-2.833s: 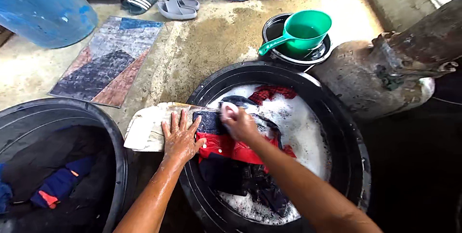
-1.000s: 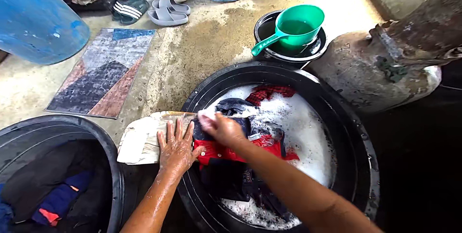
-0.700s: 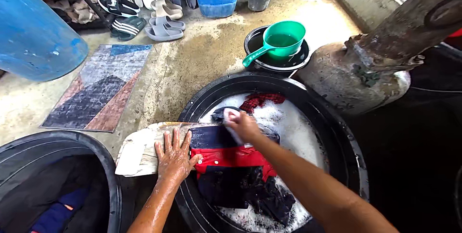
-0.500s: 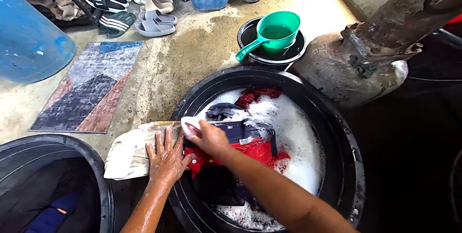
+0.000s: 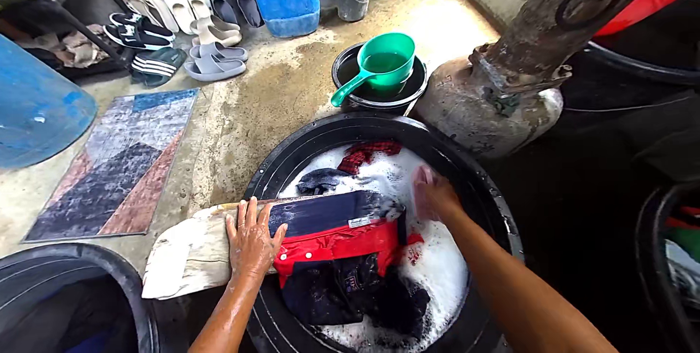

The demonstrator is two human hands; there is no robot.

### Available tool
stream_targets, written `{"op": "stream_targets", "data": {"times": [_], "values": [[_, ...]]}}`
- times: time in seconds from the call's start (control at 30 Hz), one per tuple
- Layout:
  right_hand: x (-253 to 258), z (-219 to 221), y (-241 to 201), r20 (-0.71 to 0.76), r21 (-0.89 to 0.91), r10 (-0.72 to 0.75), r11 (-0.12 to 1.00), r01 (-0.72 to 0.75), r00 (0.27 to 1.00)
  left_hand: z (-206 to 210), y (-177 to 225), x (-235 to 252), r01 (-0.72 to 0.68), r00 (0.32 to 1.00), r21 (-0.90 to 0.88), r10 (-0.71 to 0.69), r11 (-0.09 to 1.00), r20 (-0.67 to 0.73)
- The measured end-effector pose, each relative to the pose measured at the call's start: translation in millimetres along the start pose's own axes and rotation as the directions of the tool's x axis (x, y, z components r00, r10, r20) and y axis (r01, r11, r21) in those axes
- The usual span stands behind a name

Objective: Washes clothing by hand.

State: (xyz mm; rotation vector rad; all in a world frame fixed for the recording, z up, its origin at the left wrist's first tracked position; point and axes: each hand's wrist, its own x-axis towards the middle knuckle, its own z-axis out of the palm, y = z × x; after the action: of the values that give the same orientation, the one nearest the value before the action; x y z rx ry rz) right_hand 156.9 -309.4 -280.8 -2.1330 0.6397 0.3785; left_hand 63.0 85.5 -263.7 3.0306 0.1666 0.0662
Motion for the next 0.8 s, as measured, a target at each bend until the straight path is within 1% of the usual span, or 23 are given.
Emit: {"op": "stream_targets", "data": {"times": [0.03, 0.07, 0.13, 0.17, 0.2, 0.23, 0.27, 0.3, 0.33, 0.37, 0.4, 0.43, 0.47, 0.5, 0.53, 0.57, 0.6, 0.63, 0.67, 0.7, 0.73, 0.8], "values": [[-9, -8, 7, 0.001, -0.149, 0.009, 0.989, -0.009, 1.000, 5, 2, -1, -0.027, 0.999, -0.025, 0.026, 0.999, -0.042], [-16, -9, 14, -0.015, -0.269, -0.021, 0.963, 0.016, 1.000, 8, 4, -2, -0.052, 0.996, -0.047, 0.049, 0.998, -0.072], [-30, 4, 18, -0.013, -0.381, -0.146, 0.915, 0.130, 0.989, 12, 8, -4, -0.100, 0.990, -0.085, 0.091, 0.991, -0.110], [-35, 16, 16, 0.011, -0.391, -0.192, 0.902, 0.181, 0.981, 12, 10, -5, -0.119, 0.988, -0.107, 0.108, 0.987, -0.108], [-39, 31, 12, 0.029, -0.384, -0.192, 0.904, 0.189, 0.981, 13, 11, -7, -0.139, 0.986, -0.142, 0.125, 0.980, -0.106], [-41, 47, 10, 0.054, -0.363, -0.148, 0.918, 0.158, 0.988, 14, 13, -9, -0.152, 0.986, -0.207, 0.132, 0.967, -0.106], [-42, 64, 9, 0.082, -0.325, -0.094, 0.939, 0.116, 0.992, 12, 17, -10, -0.141, 0.987, -0.299, 0.111, 0.944, -0.114], [-44, 80, 8, 0.111, -0.295, -0.052, 0.952, 0.083, 0.992, 6, 26, -11, -0.072, 0.995, -0.431, 0.033, 0.899, -0.098], [-48, 93, 7, 0.128, -0.271, -0.041, 0.960, 0.075, 0.991, -4, 37, -11, 0.050, 0.995, -0.580, -0.091, 0.813, -0.042], [-54, 102, 6, 0.152, -0.240, -0.050, 0.967, 0.086, 0.987, -13, 46, -9, 0.176, 0.978, -0.706, -0.202, 0.686, 0.048], [-61, 104, 3, 0.183, -0.205, -0.067, 0.973, 0.105, 0.981, -19, 51, -7, 0.276, 0.952, -0.794, -0.269, 0.542, 0.147], [-68, 102, -1, 0.213, -0.145, -0.087, 0.982, 0.119, 0.973, -25, 56, -7, 0.347, 0.928, -0.834, -0.289, 0.429, 0.237], [-73, 96, -5, 0.230, -0.065, -0.109, 0.990, 0.127, 0.967, -28, 59, -7, 0.404, 0.909, -0.833, -0.270, 0.378, 0.318], [-77, 88, -10, 0.238, 0.010, -0.132, 0.991, 0.134, 0.962, -30, 61, -8, 0.457, 0.889, -0.801, -0.207, 0.385, 0.408], [-81, 78, -13, 0.230, 0.069, -0.155, 0.987, 0.143, 0.961, -33, 63, -11, 0.497, 0.854, -0.745, -0.102, 0.444, 0.510], [-85, 67, -15, 0.222, 0.110, -0.174, 0.982, 0.153, 0.959, -39, 66, -14, 0.501, 0.789, -0.659, 0.016, 0.560, 0.614], [-89, 56, -17, 0.223, 0.135, -0.190, 0.977, 0.163, 0.956, -46, 69, -16, 0.440, 0.708, -0.547, 0.100, 0.713, 0.699], [-93, 47, -16, 0.234, 0.146, -0.208, 0.973, 0.178, 0.950, -53, 74, -16, 0.317, 0.637, -0.412, 0.130, 0.855, 0.760], [-95, 40, -13, 0.260, 0.144, -0.227, 0.970, 0.195, 0.938, -62, 81, -16, 0.181, 0.588, -0.283, 0.127, 0.942, 0.799], [-96, 35, -9, 0.298, 0.129, -0.255, 0.966, 0.226, 0.920, -73, 90, -16, 0.073, 0.575, -0.201, 0.124, 0.977, 0.809], [-96, 31, -4, 0.338, 0.110, -0.301, 0.954, 0.280, 0.892, -85, 98, -14, -0.015, 0.598, -0.168, 0.144, 0.986, 0.789], [-101, 23, -4, 0.417, 0.106, -0.445, 0.890, 0.444, 0.792, -113, 117, -11, -0.167, 0.665, -0.197, 0.258, 0.966, 0.701]]}}
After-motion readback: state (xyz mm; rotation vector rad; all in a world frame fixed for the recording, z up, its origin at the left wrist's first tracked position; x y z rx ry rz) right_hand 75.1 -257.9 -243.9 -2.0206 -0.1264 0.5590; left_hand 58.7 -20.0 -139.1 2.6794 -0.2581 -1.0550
